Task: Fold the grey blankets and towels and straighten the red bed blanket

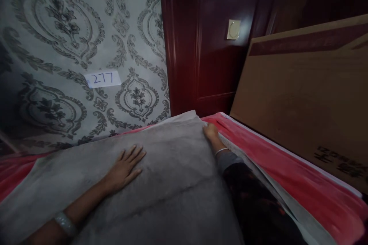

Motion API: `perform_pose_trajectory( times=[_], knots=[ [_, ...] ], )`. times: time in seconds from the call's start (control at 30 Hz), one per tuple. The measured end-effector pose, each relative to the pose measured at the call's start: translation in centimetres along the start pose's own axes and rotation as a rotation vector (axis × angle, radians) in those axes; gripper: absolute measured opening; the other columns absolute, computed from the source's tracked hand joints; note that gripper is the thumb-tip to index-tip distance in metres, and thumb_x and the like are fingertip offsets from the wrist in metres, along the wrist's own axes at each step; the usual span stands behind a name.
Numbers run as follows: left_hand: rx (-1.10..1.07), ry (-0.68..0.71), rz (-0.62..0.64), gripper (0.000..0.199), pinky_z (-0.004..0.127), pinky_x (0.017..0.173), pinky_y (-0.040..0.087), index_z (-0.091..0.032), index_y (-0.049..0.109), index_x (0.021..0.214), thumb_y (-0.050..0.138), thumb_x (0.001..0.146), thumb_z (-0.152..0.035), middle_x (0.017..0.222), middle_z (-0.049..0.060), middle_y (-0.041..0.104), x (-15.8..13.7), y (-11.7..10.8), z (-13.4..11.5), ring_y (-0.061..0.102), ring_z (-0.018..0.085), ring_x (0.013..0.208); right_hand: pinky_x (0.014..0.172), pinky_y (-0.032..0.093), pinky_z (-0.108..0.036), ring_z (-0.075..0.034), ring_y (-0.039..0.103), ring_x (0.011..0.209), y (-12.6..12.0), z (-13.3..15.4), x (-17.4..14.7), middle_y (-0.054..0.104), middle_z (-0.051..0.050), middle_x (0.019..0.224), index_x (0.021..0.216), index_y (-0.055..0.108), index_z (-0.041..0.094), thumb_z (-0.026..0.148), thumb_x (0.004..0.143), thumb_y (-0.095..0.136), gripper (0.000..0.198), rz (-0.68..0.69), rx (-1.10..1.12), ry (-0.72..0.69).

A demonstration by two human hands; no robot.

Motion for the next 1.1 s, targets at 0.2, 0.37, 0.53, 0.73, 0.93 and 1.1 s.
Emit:
perform_pose_trajectory(
  times=[0.2, 0.37, 0.53, 0.73, 0.93, 1.1],
  knots=[
    [-0.063, -0.091, -0.034, 0.066, 0.064, 0.12, 0.021, -0.028, 0.029, 0.157, 0.036, 0.098, -0.057, 0.163, 0.008, 0.032, 2.4, 1.0, 0.7, 0.026, 0.033, 0.152, 0.086, 0.048, -0.035, -0.029, 0.067, 0.106, 1.9, 1.1, 1.1, 0.07, -0.02, 0.113, 0.122, 0.068, 0.01, 0.029, 0.1, 0.046, 0.037, -0.044, -0.073, 0.065],
    [-0.063, -0.196, -0.068, 0.064, 0.065, 0.119, 0.022, -0.025, 0.036, 0.155, 0.034, 0.099, -0.057, 0.16, 0.011, 0.036, 2.4, 1.4, 1.3, 0.031, 0.033, 0.15, 0.085, 0.049, -0.038, -0.032, 0.067, 0.103, 2.1, 1.2, 0.1, 0.07, -0.022, 0.108, 0.122, 0.065, 0.008, 0.024, 0.099, 0.045, 0.035, -0.047, -0.14, 0.068],
    [0.009, -0.3, -0.128, 0.063, 0.067, 0.118, 0.022, -0.021, 0.042, 0.152, 0.037, 0.099, -0.054, 0.161, 0.014, 0.034, 2.1, 0.8, 1.9, 0.027, 0.037, 0.15, 0.102, 0.043, -0.048, -0.036, 0.048, 0.131, 1.0, 4.7, -2.3, 0.055, -0.02, 0.14, 0.137, 0.058, 0.014, 0.027, 0.098, 0.049, 0.042, -0.115, -0.194, -0.242],
    [-0.069, -0.029, -0.083, 0.057, 0.061, 0.121, 0.022, -0.033, 0.035, 0.155, 0.036, 0.099, -0.049, 0.164, 0.004, 0.031, 1.9, 0.6, 1.2, 0.024, 0.03, 0.153, 0.112, 0.037, -0.045, -0.026, 0.045, 0.136, 5.4, 8.9, -5.6, 0.05, -0.007, 0.151, 0.144, 0.055, 0.029, 0.04, 0.101, 0.044, 0.046, 0.324, -0.189, -0.964],
    [-0.036, -0.329, -0.069, 0.065, 0.066, 0.119, 0.021, -0.026, 0.044, 0.151, 0.031, 0.097, -0.059, 0.16, 0.011, 0.039, 1.6, 1.4, 4.9, 0.028, 0.037, 0.15, 0.119, 0.023, -0.054, -0.029, 0.024, 0.15, 5.2, 3.5, -0.9, 0.027, -0.006, 0.165, 0.156, 0.036, 0.029, 0.045, 0.104, 0.034, 0.055, 0.244, -0.398, -0.405],
    [-0.061, -0.508, -0.179, 0.068, 0.06, 0.112, 0.036, -0.031, 0.045, 0.15, 0.031, 0.092, -0.063, 0.157, 0.006, 0.045, -2.0, 1.0, 10.6, 0.035, 0.035, 0.147, 0.118, 0.022, -0.057, -0.03, 0.023, 0.151, 4.3, 1.3, 0.2, 0.028, -0.01, 0.164, 0.157, 0.036, 0.026, 0.046, 0.105, 0.031, 0.056, 0.185, -0.412, -0.248]
  ],
)
Point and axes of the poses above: each hand's wrist, its own x-axis towards the middle knuckle, its own y-axis out of the palm, z = x × y, the point moved 3 cm from there along x, towards the middle knuckle
